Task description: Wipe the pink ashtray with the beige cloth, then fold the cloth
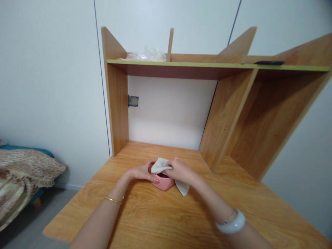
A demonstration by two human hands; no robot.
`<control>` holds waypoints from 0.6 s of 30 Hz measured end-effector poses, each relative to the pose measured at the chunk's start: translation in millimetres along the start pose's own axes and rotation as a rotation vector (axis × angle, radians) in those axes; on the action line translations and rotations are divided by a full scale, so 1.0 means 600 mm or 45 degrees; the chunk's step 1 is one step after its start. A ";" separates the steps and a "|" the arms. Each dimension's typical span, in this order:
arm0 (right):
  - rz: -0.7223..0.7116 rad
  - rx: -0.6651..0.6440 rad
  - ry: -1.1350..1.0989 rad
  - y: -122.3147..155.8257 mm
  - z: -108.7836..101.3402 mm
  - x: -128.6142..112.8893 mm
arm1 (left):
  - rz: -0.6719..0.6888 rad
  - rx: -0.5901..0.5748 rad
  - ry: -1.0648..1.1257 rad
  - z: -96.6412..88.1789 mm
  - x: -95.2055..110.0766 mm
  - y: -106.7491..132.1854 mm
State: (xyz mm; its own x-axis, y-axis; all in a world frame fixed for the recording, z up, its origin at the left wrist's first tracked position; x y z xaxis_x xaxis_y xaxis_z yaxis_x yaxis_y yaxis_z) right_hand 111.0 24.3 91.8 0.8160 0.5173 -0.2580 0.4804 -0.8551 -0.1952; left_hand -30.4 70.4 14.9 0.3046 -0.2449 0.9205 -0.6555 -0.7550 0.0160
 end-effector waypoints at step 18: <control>-0.018 -0.407 -0.028 0.002 0.025 -0.004 | 0.103 0.253 -0.288 0.031 0.039 -0.010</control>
State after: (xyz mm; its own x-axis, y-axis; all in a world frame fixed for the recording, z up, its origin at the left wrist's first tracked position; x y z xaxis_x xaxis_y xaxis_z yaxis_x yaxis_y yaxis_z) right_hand 104.8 22.8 78.0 0.8031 0.5269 -0.2783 0.5712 -0.8137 0.1077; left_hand -6.4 58.1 29.1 0.4175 -0.4217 0.8049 -0.5430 -0.8260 -0.1511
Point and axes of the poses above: each hand's wrist, its own y-axis away from the middle knuckle, its own z-axis out of the palm, x = y × z, the point moved 5 cm from there along -y, towards the middle knuckle, and after that the axes turned 6 degrees about -z, right-handed, at the moved point
